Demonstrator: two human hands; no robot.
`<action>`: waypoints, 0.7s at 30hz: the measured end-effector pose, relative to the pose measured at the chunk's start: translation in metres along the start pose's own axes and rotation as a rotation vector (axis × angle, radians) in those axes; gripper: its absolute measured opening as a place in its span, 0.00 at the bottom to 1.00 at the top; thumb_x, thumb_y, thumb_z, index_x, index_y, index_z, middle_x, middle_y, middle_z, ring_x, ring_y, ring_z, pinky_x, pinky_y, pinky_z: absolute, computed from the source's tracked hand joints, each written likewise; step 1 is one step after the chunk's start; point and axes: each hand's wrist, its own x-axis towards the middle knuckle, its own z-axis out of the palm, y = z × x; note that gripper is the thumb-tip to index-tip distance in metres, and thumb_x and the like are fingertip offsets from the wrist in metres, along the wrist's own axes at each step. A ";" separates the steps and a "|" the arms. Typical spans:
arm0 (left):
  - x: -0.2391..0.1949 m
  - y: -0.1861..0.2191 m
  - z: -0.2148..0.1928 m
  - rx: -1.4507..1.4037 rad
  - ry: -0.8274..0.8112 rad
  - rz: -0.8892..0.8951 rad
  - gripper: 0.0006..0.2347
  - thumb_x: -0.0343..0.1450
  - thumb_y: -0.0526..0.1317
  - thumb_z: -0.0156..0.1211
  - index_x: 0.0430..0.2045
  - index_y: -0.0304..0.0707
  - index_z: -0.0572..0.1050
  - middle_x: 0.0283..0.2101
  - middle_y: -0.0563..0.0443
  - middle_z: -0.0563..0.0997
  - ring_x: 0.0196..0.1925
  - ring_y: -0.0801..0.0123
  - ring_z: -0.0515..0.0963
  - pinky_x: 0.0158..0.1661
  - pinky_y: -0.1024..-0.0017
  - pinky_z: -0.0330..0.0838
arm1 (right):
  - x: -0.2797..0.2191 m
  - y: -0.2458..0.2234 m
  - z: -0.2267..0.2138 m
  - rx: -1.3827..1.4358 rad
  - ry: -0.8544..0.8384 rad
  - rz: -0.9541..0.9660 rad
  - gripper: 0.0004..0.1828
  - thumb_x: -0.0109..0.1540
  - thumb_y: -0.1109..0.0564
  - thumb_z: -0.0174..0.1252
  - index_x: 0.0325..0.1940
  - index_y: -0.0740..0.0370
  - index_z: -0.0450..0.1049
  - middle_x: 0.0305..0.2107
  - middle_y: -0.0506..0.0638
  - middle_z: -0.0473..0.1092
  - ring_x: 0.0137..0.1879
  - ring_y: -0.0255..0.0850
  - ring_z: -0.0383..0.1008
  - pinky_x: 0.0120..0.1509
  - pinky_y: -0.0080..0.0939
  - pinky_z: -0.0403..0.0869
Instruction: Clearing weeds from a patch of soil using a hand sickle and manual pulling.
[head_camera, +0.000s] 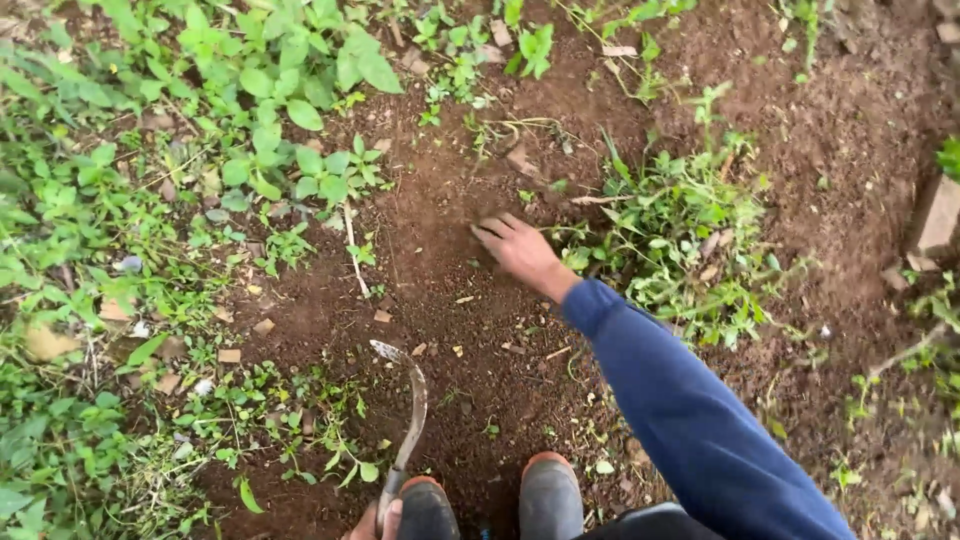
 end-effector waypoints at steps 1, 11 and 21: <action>0.012 -0.015 0.012 -0.014 -0.004 -0.015 0.21 0.69 0.64 0.47 0.39 0.62 0.86 0.27 0.60 0.87 0.35 0.68 0.85 0.43 0.75 0.76 | -0.019 0.006 -0.003 0.002 -0.009 -0.019 0.38 0.55 0.61 0.70 0.69 0.63 0.68 0.62 0.57 0.70 0.64 0.50 0.71 0.68 0.51 0.73; -0.003 -0.010 0.001 -0.075 -0.016 -0.112 0.19 0.72 0.61 0.50 0.35 0.58 0.87 0.24 0.53 0.82 0.31 0.62 0.79 0.38 0.67 0.70 | -0.101 0.055 -0.048 -0.239 0.010 0.327 0.11 0.66 0.52 0.61 0.48 0.59 0.80 0.49 0.56 0.76 0.52 0.50 0.75 0.57 0.56 0.78; 0.018 -0.022 0.001 0.018 -0.169 -0.022 0.20 0.71 0.64 0.48 0.33 0.55 0.83 0.19 0.52 0.75 0.26 0.62 0.78 0.35 0.70 0.67 | -0.049 -0.013 0.002 -0.001 -0.202 0.436 0.16 0.76 0.48 0.42 0.45 0.61 0.66 0.33 0.55 0.67 0.24 0.44 0.69 0.17 0.39 0.67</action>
